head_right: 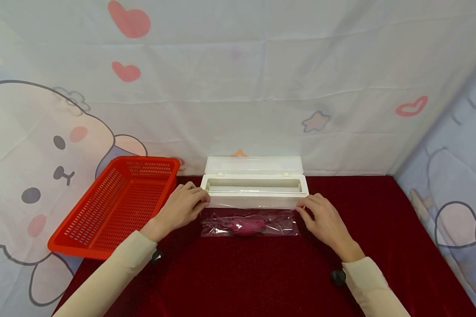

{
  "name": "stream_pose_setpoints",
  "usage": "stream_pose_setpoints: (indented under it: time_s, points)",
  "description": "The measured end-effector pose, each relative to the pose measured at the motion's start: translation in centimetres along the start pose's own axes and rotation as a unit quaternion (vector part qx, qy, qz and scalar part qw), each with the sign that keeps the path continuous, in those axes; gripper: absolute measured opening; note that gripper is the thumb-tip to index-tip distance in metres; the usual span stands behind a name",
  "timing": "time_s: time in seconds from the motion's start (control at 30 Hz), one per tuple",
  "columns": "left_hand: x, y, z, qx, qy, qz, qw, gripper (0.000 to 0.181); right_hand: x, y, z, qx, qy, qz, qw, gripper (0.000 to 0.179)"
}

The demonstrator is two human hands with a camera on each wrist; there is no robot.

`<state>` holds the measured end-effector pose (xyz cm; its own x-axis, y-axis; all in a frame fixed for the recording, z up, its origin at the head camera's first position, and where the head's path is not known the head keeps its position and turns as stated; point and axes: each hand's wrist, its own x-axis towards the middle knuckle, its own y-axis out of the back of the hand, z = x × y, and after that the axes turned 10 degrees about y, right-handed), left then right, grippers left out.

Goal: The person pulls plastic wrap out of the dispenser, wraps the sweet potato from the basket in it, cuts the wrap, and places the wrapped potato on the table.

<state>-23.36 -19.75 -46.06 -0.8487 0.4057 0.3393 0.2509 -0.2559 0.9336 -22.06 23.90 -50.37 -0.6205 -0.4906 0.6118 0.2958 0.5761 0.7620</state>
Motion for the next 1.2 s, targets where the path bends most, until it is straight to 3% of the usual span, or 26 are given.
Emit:
stream_pose_setpoints:
  time_s: [0.47, 1.2]
  points:
    - [-0.8, 0.2, 0.5, -0.005, -0.017, 0.017, 0.9997, 0.009, -0.5, 0.1, -0.4, -0.003, 0.028, 0.014, 0.9995, 0.02]
    - [-1.9, 0.4, 1.1, -0.016, -0.004, -0.01, 0.9998, 0.006, -1.5, 0.3, -1.1, 0.0, 0.02, 0.002, 0.9998, 0.021]
